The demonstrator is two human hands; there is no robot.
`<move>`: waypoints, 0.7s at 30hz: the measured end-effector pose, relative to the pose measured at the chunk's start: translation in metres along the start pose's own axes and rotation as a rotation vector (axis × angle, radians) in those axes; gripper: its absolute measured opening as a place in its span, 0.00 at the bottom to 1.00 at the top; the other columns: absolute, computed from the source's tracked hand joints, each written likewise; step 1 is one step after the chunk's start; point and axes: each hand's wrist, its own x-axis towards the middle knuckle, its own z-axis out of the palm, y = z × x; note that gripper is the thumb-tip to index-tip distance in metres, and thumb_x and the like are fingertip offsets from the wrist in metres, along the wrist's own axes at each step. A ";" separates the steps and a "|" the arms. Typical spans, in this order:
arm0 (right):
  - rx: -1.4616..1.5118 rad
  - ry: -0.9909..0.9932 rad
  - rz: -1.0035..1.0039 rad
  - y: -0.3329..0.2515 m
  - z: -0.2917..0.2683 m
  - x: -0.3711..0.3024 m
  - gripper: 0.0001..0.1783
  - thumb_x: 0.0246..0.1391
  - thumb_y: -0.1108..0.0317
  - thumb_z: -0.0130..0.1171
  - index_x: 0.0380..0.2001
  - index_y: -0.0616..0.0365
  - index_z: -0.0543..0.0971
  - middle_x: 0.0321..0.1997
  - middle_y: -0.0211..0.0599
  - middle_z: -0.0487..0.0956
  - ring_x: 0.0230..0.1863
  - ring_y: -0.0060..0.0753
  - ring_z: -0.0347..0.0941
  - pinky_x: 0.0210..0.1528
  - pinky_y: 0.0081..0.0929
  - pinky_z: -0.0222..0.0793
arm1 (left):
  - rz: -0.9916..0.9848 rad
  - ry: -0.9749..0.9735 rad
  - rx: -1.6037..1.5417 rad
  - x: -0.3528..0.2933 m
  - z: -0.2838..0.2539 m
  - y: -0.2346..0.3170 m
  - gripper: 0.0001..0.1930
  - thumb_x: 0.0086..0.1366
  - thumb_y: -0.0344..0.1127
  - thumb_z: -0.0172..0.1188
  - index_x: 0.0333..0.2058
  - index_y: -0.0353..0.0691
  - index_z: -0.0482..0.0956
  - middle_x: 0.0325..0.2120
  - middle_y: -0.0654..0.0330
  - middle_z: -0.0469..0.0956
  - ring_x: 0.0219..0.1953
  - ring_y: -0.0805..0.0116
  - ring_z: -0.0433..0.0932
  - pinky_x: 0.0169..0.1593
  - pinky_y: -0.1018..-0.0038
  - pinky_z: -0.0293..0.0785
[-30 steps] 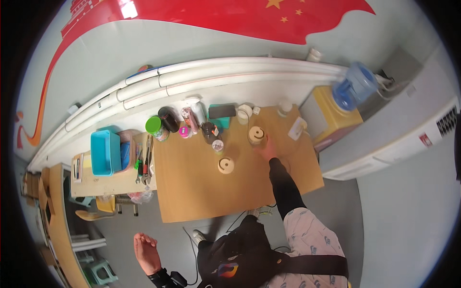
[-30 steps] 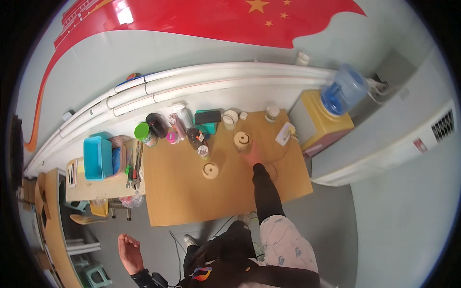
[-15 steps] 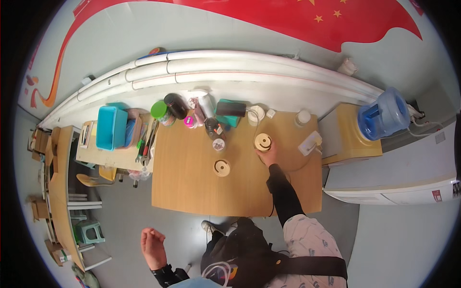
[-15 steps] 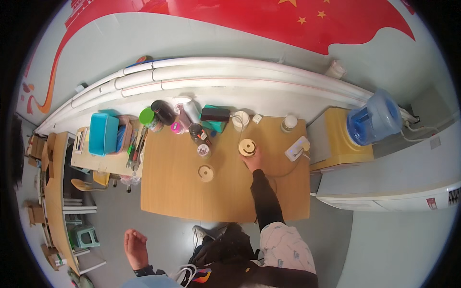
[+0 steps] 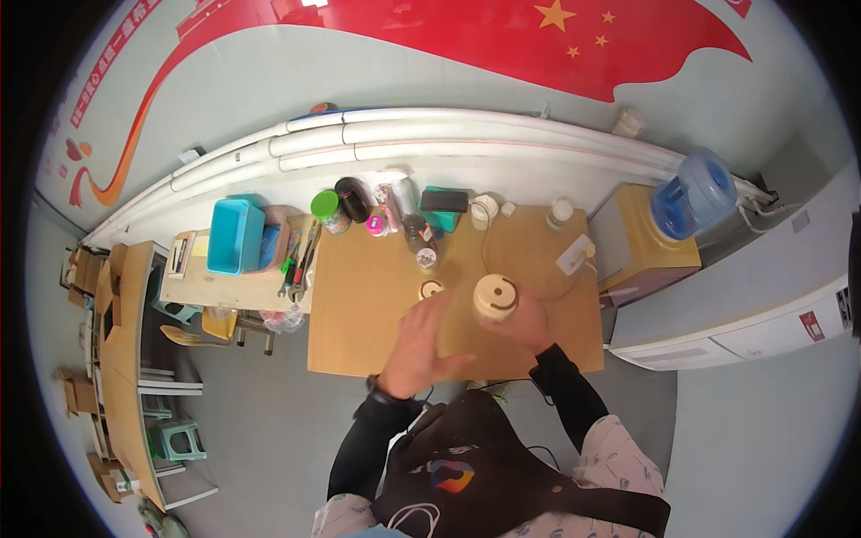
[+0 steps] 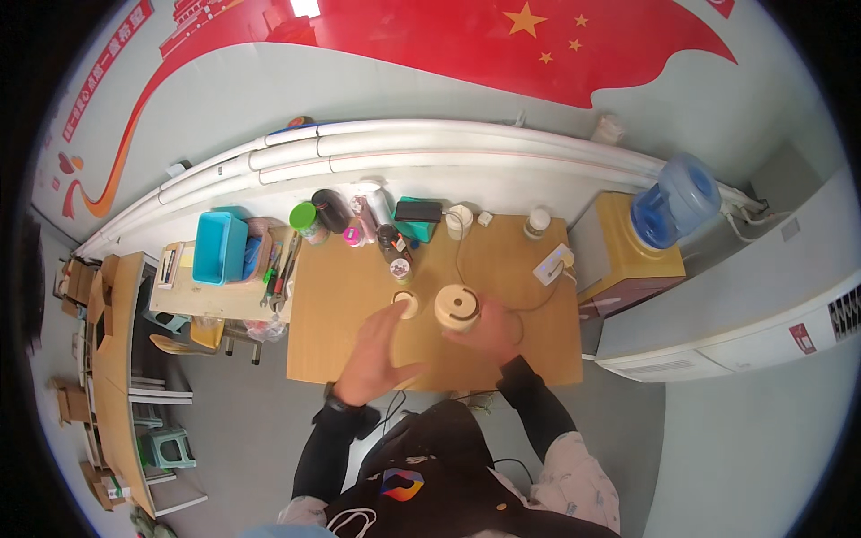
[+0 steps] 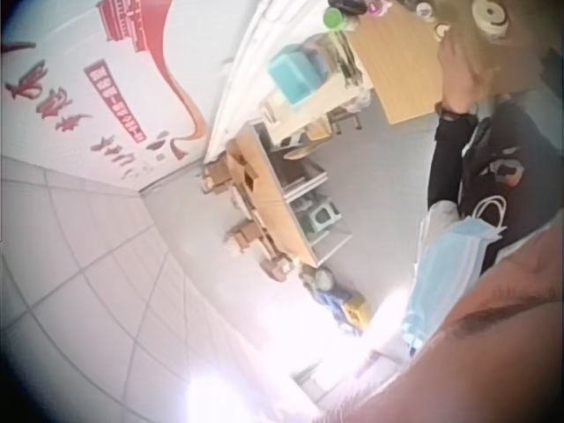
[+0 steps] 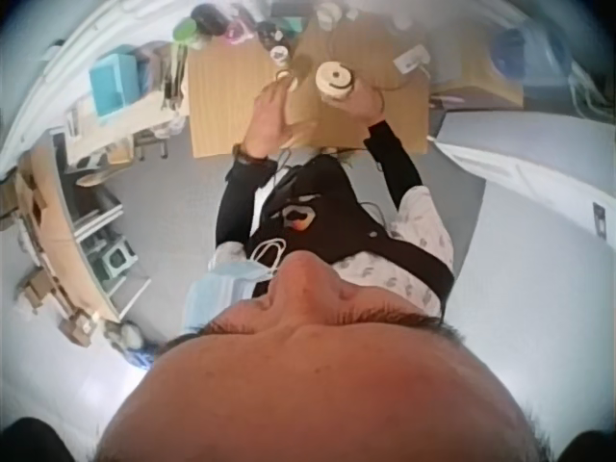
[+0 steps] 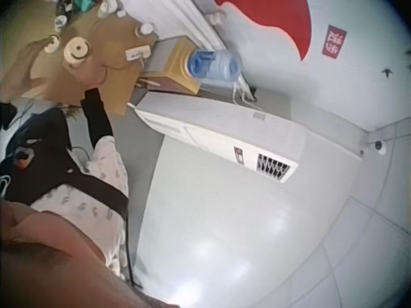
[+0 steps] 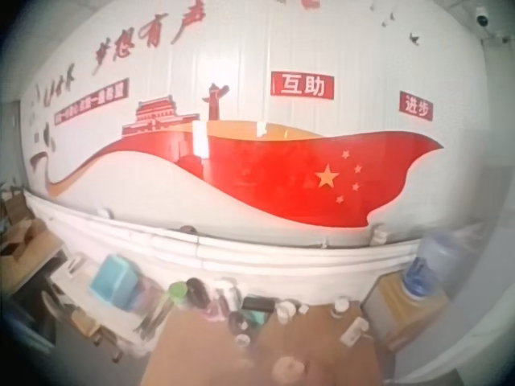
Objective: The recorder picks up a shoe component from a storage bin, inspects it, and discusses it with colleagues at a production table.
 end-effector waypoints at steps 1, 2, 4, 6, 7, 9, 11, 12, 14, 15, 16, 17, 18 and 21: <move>0.026 -0.087 -0.011 -0.020 0.002 -0.007 0.36 0.38 0.60 0.84 0.52 0.61 0.81 0.48 0.42 0.86 0.50 0.40 0.84 0.55 0.38 0.78 | 0.005 0.003 0.005 0.005 0.000 0.007 0.49 0.53 0.38 0.81 0.71 0.38 0.64 0.66 0.46 0.69 0.68 0.44 0.68 0.69 0.54 0.65; 0.052 -0.175 -0.023 -0.041 0.006 -0.014 0.35 0.38 0.59 0.84 0.50 0.61 0.82 0.47 0.42 0.87 0.50 0.39 0.84 0.54 0.38 0.78 | 0.046 -0.034 0.025 0.008 0.000 0.014 0.51 0.52 0.40 0.81 0.72 0.38 0.63 0.66 0.46 0.68 0.68 0.43 0.67 0.69 0.54 0.63; 0.239 -0.215 -0.024 -0.077 0.013 -0.027 0.36 0.37 0.55 0.84 0.49 0.60 0.82 0.47 0.42 0.87 0.49 0.38 0.85 0.53 0.38 0.78 | 0.096 -0.072 0.045 0.005 -0.004 0.022 0.53 0.51 0.43 0.81 0.73 0.38 0.61 0.67 0.47 0.67 0.68 0.42 0.65 0.70 0.53 0.61; 0.154 -0.254 -0.058 -0.094 0.024 -0.037 0.37 0.37 0.54 0.85 0.49 0.60 0.82 0.46 0.42 0.87 0.46 0.40 0.85 0.50 0.39 0.79 | 0.110 -0.121 0.107 -0.004 -0.009 0.022 0.52 0.50 0.41 0.81 0.71 0.38 0.63 0.66 0.47 0.67 0.67 0.42 0.66 0.68 0.53 0.63; 0.155 -0.255 -0.065 -0.101 0.028 -0.041 0.37 0.37 0.54 0.85 0.49 0.60 0.82 0.46 0.42 0.87 0.46 0.40 0.85 0.50 0.39 0.79 | 0.111 -0.117 0.112 -0.010 -0.014 0.021 0.52 0.50 0.41 0.81 0.71 0.38 0.63 0.66 0.47 0.67 0.67 0.42 0.66 0.68 0.53 0.63; 0.045 -0.310 -0.020 -0.112 0.035 -0.048 0.37 0.37 0.53 0.85 0.49 0.60 0.82 0.46 0.42 0.86 0.48 0.45 0.82 0.53 0.42 0.76 | 0.133 -0.054 0.111 -0.021 -0.024 0.021 0.45 0.48 0.38 0.83 0.65 0.38 0.72 0.58 0.48 0.75 0.59 0.43 0.75 0.62 0.56 0.72; 0.047 -0.308 -0.053 -0.106 0.049 -0.054 0.38 0.37 0.53 0.84 0.51 0.59 0.82 0.48 0.43 0.85 0.52 0.49 0.80 0.56 0.44 0.74 | 0.122 0.003 0.060 -0.032 -0.038 0.027 0.43 0.48 0.37 0.82 0.63 0.38 0.73 0.56 0.48 0.76 0.56 0.43 0.76 0.60 0.57 0.73; 0.050 -0.308 -0.082 -0.103 0.055 -0.058 0.39 0.38 0.52 0.84 0.53 0.58 0.81 0.51 0.44 0.84 0.56 0.52 0.78 0.59 0.46 0.72 | 0.107 0.059 0.006 -0.038 -0.048 0.032 0.41 0.49 0.36 0.82 0.62 0.37 0.74 0.53 0.48 0.78 0.54 0.43 0.77 0.58 0.58 0.75; 0.046 -0.306 -0.087 -0.106 0.058 -0.062 0.41 0.38 0.52 0.83 0.55 0.57 0.80 0.54 0.45 0.82 0.59 0.53 0.75 0.62 0.46 0.69 | 0.041 0.044 -0.017 -0.052 -0.069 0.038 0.41 0.49 0.36 0.82 0.62 0.37 0.74 0.54 0.49 0.78 0.56 0.49 0.78 0.59 0.58 0.75; 0.048 -0.310 -0.100 -0.110 0.061 -0.065 0.43 0.39 0.51 0.83 0.58 0.56 0.78 0.57 0.45 0.81 0.62 0.54 0.72 0.65 0.46 0.67 | -0.046 0.132 -0.183 -0.065 -0.079 0.038 0.40 0.51 0.38 0.82 0.62 0.37 0.73 0.55 0.50 0.79 0.59 0.52 0.77 0.62 0.59 0.73; 0.049 -0.318 -0.093 -0.130 0.059 -0.065 0.43 0.39 0.51 0.83 0.58 0.56 0.78 0.57 0.45 0.81 0.62 0.54 0.72 0.65 0.46 0.67 | -0.130 0.219 -0.355 -0.075 -0.089 0.035 0.40 0.52 0.39 0.82 0.62 0.37 0.73 0.56 0.52 0.79 0.61 0.56 0.77 0.64 0.60 0.72; 0.017 -0.302 -0.166 -0.152 0.053 -0.067 0.44 0.39 0.52 0.83 0.59 0.56 0.77 0.58 0.44 0.80 0.62 0.53 0.72 0.66 0.46 0.66 | -0.187 0.266 -0.523 -0.089 -0.100 0.031 0.40 0.55 0.40 0.80 0.64 0.37 0.71 0.59 0.52 0.78 0.64 0.58 0.75 0.66 0.61 0.71; -0.016 -0.281 -0.245 -0.175 0.046 -0.065 0.46 0.39 0.52 0.83 0.61 0.56 0.76 0.60 0.44 0.78 0.61 0.52 0.72 0.66 0.45 0.66 | -0.236 0.314 -0.688 -0.102 -0.110 0.026 0.41 0.58 0.41 0.79 0.66 0.37 0.70 0.62 0.53 0.76 0.67 0.59 0.73 0.68 0.61 0.70; -0.015 -0.324 -0.287 -0.207 0.030 -0.063 0.48 0.36 0.52 0.84 0.61 0.57 0.76 0.59 0.42 0.78 0.62 0.49 0.71 0.67 0.44 0.65 | -0.169 0.522 -1.009 -0.149 -0.129 -0.009 0.39 0.69 0.52 0.67 0.71 0.37 0.64 0.68 0.50 0.70 0.70 0.51 0.70 0.72 0.56 0.66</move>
